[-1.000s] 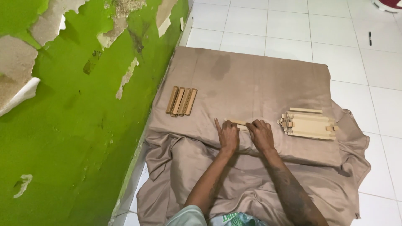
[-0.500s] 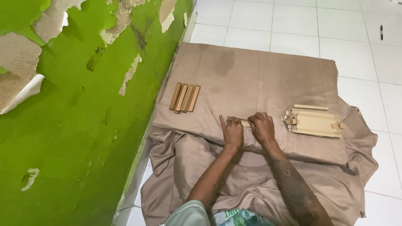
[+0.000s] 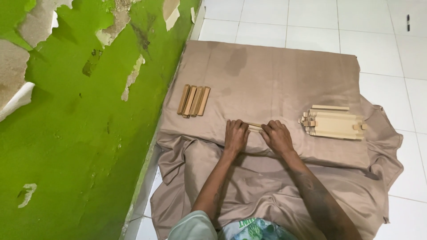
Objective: Assembling a wooden object by fitting small slats into a base frame.
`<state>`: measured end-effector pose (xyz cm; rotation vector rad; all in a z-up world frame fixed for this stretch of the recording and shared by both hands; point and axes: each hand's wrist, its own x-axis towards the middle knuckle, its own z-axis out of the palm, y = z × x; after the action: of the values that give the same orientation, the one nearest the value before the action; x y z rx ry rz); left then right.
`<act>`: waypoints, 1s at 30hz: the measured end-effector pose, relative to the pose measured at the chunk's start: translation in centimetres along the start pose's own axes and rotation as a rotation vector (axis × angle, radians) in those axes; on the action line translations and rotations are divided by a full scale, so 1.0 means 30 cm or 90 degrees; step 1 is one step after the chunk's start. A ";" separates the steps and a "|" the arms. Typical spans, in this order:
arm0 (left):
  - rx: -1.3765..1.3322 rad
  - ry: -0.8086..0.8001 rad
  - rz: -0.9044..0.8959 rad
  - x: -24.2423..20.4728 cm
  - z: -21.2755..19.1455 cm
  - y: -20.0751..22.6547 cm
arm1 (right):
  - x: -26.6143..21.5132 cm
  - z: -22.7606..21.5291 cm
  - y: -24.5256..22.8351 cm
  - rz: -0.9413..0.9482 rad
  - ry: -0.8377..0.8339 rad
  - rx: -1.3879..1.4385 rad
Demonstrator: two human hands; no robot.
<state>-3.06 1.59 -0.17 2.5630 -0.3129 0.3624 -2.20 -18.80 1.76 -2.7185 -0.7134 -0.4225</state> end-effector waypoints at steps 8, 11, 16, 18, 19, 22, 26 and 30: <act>-0.056 0.071 0.023 0.070 0.044 -0.066 | -0.022 0.018 0.036 -0.017 0.090 0.039; -0.115 0.062 -0.023 0.031 -0.001 -0.039 | -0.064 0.026 0.006 0.008 0.088 0.052; -0.143 0.054 -0.045 0.042 0.022 -0.049 | -0.070 0.047 0.035 0.041 0.093 0.105; -0.175 0.100 -0.042 0.033 0.017 -0.043 | -0.076 0.043 0.040 0.048 0.089 0.153; -0.172 0.095 -0.043 0.035 0.004 -0.034 | -0.072 0.045 0.039 0.051 0.089 0.158; -0.181 0.119 -0.037 0.025 -0.011 -0.003 | -0.092 0.045 0.031 0.049 0.087 0.110; -0.191 0.093 -0.029 0.051 0.067 -0.046 | -0.078 0.033 0.028 0.049 0.082 0.106; -0.187 0.089 -0.009 0.070 0.049 -0.030 | -0.059 0.033 0.041 0.075 0.072 0.142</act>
<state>-0.53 1.26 -1.16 2.2391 -0.2737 0.4531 -2.85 -20.23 -0.04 -2.4900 -0.5319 -0.4368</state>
